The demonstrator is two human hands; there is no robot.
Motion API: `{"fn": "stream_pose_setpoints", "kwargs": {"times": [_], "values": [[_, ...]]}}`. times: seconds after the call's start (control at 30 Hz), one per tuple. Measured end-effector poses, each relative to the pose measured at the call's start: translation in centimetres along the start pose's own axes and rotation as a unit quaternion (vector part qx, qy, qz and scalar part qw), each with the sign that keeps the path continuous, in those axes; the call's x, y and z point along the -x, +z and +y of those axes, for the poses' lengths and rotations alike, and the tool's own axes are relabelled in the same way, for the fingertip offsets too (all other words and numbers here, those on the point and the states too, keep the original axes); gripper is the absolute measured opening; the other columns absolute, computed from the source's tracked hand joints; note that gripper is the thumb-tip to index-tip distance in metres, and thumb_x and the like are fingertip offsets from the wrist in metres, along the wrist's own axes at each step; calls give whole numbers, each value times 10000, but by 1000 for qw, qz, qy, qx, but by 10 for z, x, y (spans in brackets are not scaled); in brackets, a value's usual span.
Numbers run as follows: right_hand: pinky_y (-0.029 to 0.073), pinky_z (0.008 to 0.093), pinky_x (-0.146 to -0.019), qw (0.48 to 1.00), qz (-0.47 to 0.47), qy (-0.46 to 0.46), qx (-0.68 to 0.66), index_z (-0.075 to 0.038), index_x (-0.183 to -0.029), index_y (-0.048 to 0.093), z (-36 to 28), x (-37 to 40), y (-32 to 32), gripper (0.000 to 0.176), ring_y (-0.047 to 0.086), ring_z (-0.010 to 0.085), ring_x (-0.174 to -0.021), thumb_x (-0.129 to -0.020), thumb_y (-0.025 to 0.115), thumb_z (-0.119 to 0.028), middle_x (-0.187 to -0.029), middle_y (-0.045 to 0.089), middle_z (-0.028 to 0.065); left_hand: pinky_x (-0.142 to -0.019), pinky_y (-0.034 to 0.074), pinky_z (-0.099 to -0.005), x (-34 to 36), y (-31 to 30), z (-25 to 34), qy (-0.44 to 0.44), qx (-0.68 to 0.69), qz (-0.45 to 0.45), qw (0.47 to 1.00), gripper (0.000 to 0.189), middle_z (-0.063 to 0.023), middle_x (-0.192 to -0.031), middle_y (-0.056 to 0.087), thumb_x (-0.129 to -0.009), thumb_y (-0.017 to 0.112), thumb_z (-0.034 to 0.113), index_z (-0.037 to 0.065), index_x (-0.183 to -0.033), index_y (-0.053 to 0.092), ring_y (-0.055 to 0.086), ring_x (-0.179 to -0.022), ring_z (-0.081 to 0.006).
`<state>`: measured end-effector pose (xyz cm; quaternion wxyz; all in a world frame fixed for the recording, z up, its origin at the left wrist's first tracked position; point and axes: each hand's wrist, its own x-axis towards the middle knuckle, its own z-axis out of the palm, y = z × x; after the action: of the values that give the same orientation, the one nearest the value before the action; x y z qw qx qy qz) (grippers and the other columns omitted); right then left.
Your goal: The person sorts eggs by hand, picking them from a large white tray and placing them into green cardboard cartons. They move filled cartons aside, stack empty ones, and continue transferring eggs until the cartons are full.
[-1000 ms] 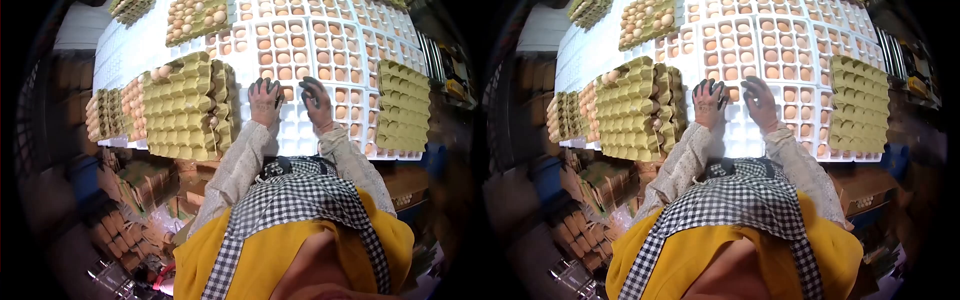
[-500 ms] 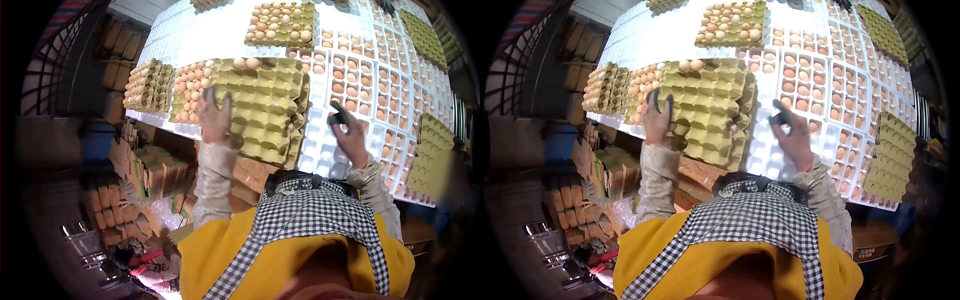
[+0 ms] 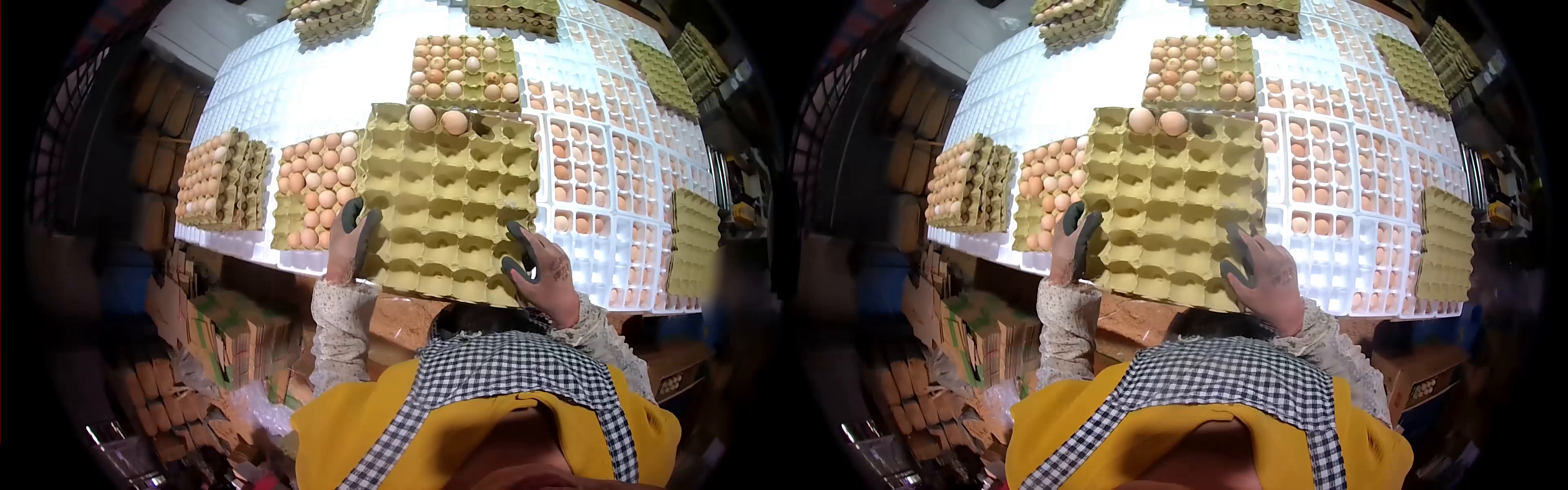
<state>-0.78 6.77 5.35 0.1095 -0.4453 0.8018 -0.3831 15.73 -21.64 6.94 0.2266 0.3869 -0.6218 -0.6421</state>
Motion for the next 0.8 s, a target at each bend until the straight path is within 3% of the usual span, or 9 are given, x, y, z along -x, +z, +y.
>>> {"fn": "stream_pose_setpoints", "kwargs": {"times": [0.1,0.23,0.33,0.43,0.5,0.53,0.63,0.8], "values": [[472,395,-753,1000,-16,5,-15,-47,-1321,517,-8,-4,-9,653,589,312,-820,-720,739,-175,-962,603,134,-719,464,-210,0,-6,-1,0,24,-23,999,332,-32,-1020,619,-898,658,131,-50,-1165,576,552,-855,-70],[473,387,-742,999,-32,2,-39,-44,-1336,500,-13,-2,-12,677,586,304,-805,-715,744,-159,-942,594,131,-757,476,-240,15,-5,6,24,26,17,999,329,-52,-1042,635,-894,639,116,-46,-1174,580,576,-891,-118],[479,396,-750,996,-54,30,-69,-46,-1336,503,-16,-2,-16,667,591,305,-805,-722,744,-146,-962,597,139,-804,482,-256,19,-15,-4,37,39,-25,998,352,-65,-1081,631,-891,638,127,-45,-1194,581,579,-943,-134],[485,405,-780,998,44,32,32,-57,-1331,516,-19,-24,-32,651,604,308,-824,-737,756,-169,-975,602,149,-808,500,-259,10,-21,-17,47,-2,-15,999,348,-82,-1077,622,-891,638,73,-69,-1199,558,591,-940,-136],[490,415,-806,990,132,-44,17,-57,-1308,534,-14,-58,-40,636,610,310,-884,-746,778,-228,-1026,602,159,-802,507,-256,0,-21,-28,56,-4,0,998,341,-88,-1056,619,-890,637,36,-84,-1195,543,593,-932,-137],[492,416,-820,989,127,-68,20,-51,-1296,538,-18,-80,-46,642,607,310,-921,-741,788,-254,-1045,596,160,-799,514,-251,2,-12,-21,33,47,28,998,331,-96,-1047,605,-886,642,2,-100,-1179,525,592,-929,-136],[495,418,-858,988,90,-91,90,-38,-1257,548,-29,-148,-49,645,592,325,-1019,-726,805,-299,-1088,578,162,-812,525,-265,1,-6,-6,35,48,-14,998,360,-108,-1094,589,-881,665,26,-103,-1183,518,597,-936,-145],[494,411,-864,990,11,-119,78,-99,-1098,654,13,-226,-32,475,626,296,-966,-715,798,-341,-989,626,121,-915,509,-294,-22,-7,9,89,24,-14,996,455,-150,-1203,567,-890,672,78,-116,-1259,490,577,-1057,-183]]}}
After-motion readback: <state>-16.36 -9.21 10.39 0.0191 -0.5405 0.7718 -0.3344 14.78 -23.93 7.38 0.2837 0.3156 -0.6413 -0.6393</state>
